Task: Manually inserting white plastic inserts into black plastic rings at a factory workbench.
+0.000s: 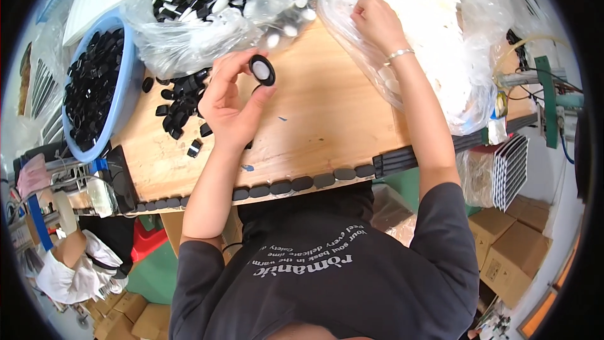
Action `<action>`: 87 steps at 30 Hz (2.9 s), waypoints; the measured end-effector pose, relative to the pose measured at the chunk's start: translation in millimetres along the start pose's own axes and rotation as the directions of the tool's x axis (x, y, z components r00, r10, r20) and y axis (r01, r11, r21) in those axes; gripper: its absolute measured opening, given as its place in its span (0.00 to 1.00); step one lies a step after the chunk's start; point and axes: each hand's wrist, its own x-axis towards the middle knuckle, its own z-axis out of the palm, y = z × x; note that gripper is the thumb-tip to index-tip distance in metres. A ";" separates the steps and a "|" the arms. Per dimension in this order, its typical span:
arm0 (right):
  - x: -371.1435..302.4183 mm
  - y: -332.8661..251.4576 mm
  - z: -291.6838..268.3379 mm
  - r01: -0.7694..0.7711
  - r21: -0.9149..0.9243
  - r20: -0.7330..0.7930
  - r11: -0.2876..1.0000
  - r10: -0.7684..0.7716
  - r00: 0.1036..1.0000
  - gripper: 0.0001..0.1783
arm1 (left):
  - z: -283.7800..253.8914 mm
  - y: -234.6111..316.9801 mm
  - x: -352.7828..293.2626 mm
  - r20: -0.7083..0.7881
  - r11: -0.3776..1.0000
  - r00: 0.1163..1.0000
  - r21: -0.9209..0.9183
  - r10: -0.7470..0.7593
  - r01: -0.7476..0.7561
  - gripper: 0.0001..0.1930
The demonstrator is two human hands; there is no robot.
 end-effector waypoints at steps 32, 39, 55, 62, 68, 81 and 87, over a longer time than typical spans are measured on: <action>-91.6 -128.0 -35.0 0.014 0.993 0.014 0.116 -0.239 0.971 0.05 | -1.7 7.2 5.0 0.129 0.772 0.948 0.554 0.291 -0.312 0.22; -82.3 -126.5 -45.5 -0.323 0.930 0.359 0.176 -0.249 0.899 0.12 | -2.5 3.3 6.1 0.208 0.754 0.916 0.522 0.342 -0.400 0.25; -80.5 -131.9 -23.2 -0.046 0.982 0.088 0.183 -0.230 0.969 0.15 | -0.2 -0.6 14.3 0.183 0.779 0.956 0.555 0.229 -0.293 0.25; -80.1 -121.1 -22.8 -0.079 0.997 0.080 0.012 -0.108 0.991 0.15 | -19.2 -7.1 -1.3 0.084 0.843 0.843 -0.051 -0.531 0.536 0.08; -78.6 -118.8 -28.6 -0.082 0.993 0.092 0.082 -0.139 0.986 0.13 | -15.8 -6.1 5.1 -0.091 0.950 0.957 0.130 -0.275 0.285 0.06; -82.0 -109.7 -6.0 0.032 0.947 0.061 0.318 -0.279 0.958 0.15 | -21.1 -24.8 -3.3 0.188 0.943 0.929 0.167 -0.318 0.289 0.11; -78.6 -101.9 3.5 -0.024 0.993 0.052 0.116 -0.245 0.968 0.14 | -15.7 -18.6 2.1 0.294 0.938 0.895 0.014 -0.334 0.346 0.11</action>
